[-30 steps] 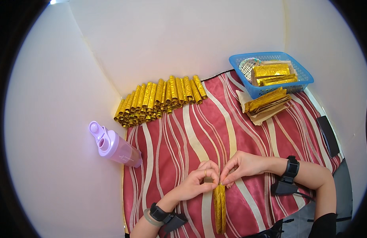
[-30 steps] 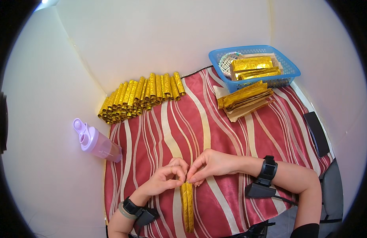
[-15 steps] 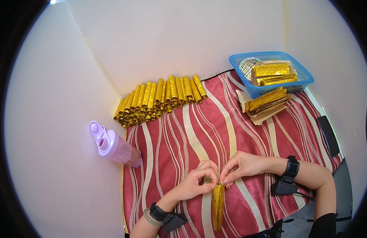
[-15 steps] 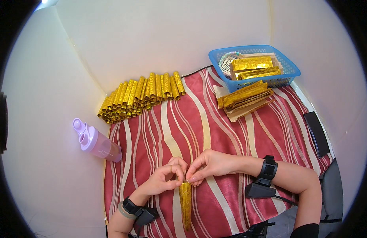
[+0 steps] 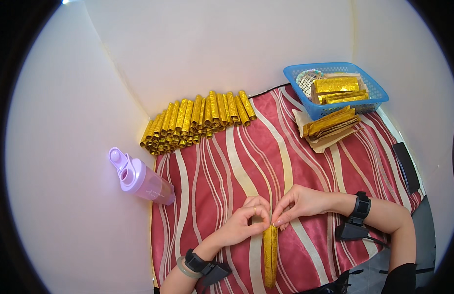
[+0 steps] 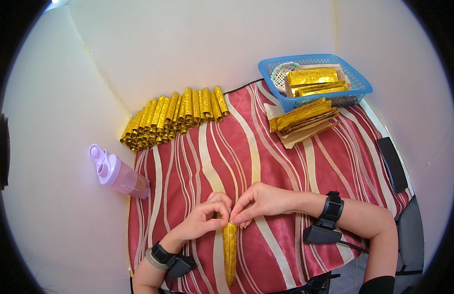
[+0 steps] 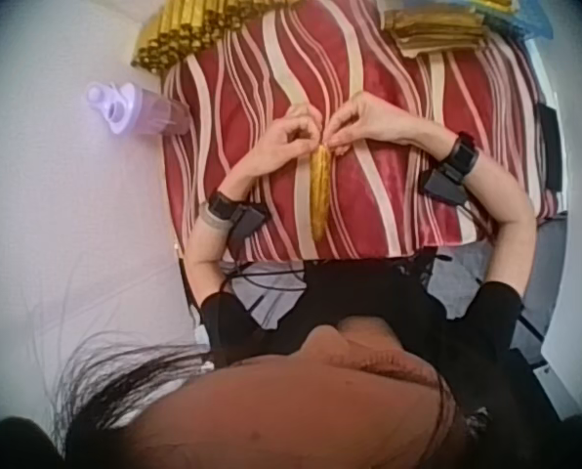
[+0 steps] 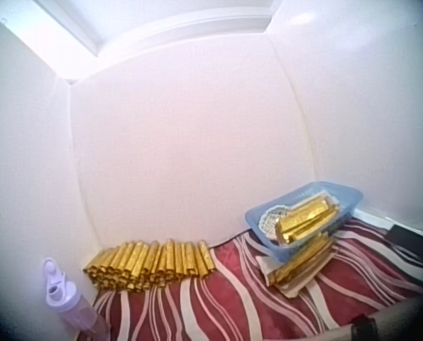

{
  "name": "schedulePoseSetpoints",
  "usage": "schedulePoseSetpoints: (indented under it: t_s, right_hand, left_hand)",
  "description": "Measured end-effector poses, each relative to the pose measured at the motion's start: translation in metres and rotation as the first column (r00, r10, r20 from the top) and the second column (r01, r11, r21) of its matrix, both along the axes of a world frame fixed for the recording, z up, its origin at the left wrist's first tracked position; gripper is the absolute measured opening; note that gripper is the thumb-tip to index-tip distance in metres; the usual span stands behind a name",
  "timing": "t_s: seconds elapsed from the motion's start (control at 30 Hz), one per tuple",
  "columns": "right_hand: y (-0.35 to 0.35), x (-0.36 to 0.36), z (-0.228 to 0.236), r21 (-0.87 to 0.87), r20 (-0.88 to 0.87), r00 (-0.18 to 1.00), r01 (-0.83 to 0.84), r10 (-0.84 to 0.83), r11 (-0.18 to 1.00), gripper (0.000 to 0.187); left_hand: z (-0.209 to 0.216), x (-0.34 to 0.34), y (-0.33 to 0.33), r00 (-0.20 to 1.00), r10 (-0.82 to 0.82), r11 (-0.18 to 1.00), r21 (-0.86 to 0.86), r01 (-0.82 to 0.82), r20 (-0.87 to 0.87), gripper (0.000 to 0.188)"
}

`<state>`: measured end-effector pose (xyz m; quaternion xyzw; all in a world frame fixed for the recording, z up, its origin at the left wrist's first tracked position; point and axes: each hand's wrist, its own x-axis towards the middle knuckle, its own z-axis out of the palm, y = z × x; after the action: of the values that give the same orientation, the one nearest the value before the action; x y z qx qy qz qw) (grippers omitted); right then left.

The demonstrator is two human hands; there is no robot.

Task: Folding sheets of gold foil paper into narrow strips and small bundles.

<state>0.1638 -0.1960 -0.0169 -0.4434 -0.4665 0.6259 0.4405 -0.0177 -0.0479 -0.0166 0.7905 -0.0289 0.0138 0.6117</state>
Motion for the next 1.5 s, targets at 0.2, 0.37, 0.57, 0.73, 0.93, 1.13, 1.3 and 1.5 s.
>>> schedulePoseSetpoints:
  t_s: [0.2, 0.37, 0.57, 0.73, 0.93, 1.13, 1.3, 1.5]
  right_hand:
    - [0.0, 0.0, 0.001, -0.001, 0.013, 1.0, 0.004, -0.004, 1.0, 0.017]
    - [-0.001, 0.0, -0.003, -0.043, -0.009, 1.0, 0.007, -0.007, 0.999, 0.018]
    - [0.001, 0.0, -0.003, -0.072, -0.011, 1.0, 0.024, -0.025, 0.997, 0.019]
    - [0.003, 0.0, -0.003, -0.06, -0.009, 1.0, -0.006, 0.006, 0.998, 0.019]
    - [0.004, 0.006, -0.01, 0.116, 0.01, 0.955, 0.292, -0.295, 0.949, 0.014]
    - [0.003, 0.004, -0.009, 0.153, -0.029, 0.724, 0.684, -0.689, 0.713, 0.011]
    - [0.002, 0.006, -0.009, 0.181, -0.067, 0.701, 0.709, -0.71, 0.682, 0.011]
    - [0.004, 0.004, -0.005, 0.185, -0.037, 0.724, 0.682, -0.689, 0.707, 0.011]
  left_hand:
    - [-0.004, -0.001, -0.001, 1.0, -0.003, 1.0, 0.0, 0.003, 0.015, 0.007]
    - [-0.006, -0.001, 0.0, 0.999, -0.027, 1.0, 0.0, 0.027, 0.04, 0.011]
    - [-0.013, 0.0, 0.001, 0.999, -0.019, 1.0, -0.014, 0.019, 0.042, 0.016]
    - [-0.018, 0.0, 0.004, 0.999, -0.001, 1.0, -0.005, 0.002, 0.046, 0.013]
    - [-0.006, 0.0, 0.015, 0.84, 0.541, 0.776, -0.358, -0.52, -0.046, 0.004]
    - [-0.008, -0.007, 0.027, 0.615, 0.788, 0.544, -0.509, -0.667, 0.037, 0.011]
    - [-0.006, -0.001, 0.025, 0.578, 0.814, 0.54, -0.426, -0.726, 0.047, 0.013]
    - [-0.008, 0.0, 0.028, 0.548, 0.832, 0.525, -0.436, -0.731, 0.085, 0.02]
